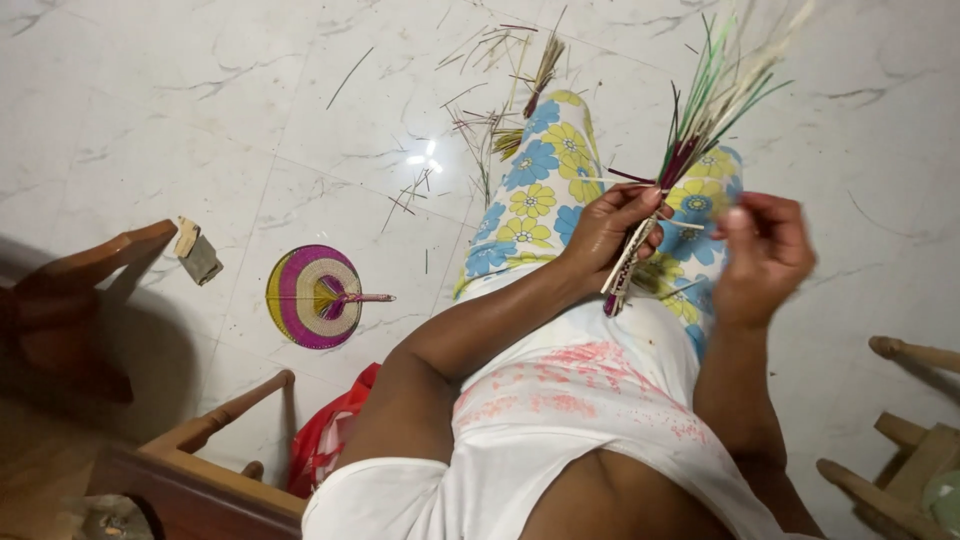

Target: The person sits on the floor and weaves thin, colored straw-like strips by hand. They repeatedly wrap a thin strip around a bundle, pull it tight, and adjust the bundle to continue the pattern.

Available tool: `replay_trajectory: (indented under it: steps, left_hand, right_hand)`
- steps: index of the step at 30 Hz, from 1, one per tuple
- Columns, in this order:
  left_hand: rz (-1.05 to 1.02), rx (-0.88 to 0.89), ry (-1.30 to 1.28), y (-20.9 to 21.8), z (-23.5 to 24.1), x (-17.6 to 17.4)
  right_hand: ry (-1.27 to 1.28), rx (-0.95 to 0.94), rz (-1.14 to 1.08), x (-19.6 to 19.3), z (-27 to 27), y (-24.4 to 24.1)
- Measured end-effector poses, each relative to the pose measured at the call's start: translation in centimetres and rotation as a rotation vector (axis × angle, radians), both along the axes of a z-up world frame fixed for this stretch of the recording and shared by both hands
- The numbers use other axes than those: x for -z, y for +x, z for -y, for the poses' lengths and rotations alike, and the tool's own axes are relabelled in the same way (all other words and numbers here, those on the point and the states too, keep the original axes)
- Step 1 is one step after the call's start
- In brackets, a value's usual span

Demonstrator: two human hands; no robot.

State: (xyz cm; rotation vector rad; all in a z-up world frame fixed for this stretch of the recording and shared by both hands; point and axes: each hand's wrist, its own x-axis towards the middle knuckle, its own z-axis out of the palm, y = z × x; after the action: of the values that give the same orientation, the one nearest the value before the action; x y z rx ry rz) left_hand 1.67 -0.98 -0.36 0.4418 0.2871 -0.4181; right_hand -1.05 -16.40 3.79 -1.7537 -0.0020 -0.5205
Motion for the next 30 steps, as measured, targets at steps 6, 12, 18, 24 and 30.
replay_trajectory:
  steps: [6, 12, 18, 24, 30]
  left_hand:
    - [0.071, -0.166, 0.049, -0.4, 1.5, 1.8]
    - [0.076, -0.174, -0.072, -0.6, 1.3, 1.5]
    - [0.089, -0.131, -0.093, -0.9, 1.0, 0.6]
    - [0.116, -0.101, -0.115, -1.4, 1.3, 1.4]
    - [0.144, -0.081, -0.122, -1.2, 1.4, 2.1]
  right_hand:
    - [-0.412, -0.152, 0.196, -3.6, -3.4, 0.8]
    - [-0.380, -0.163, 0.117, -3.5, -2.8, 0.9]
    - [-0.264, -0.169, 0.031, -0.7, -2.8, -0.2]
    - [-0.136, -0.129, 0.038, -0.3, -3.7, -1.1]
    - [-0.209, -0.135, 0.091, 0.3, -2.6, -0.9]
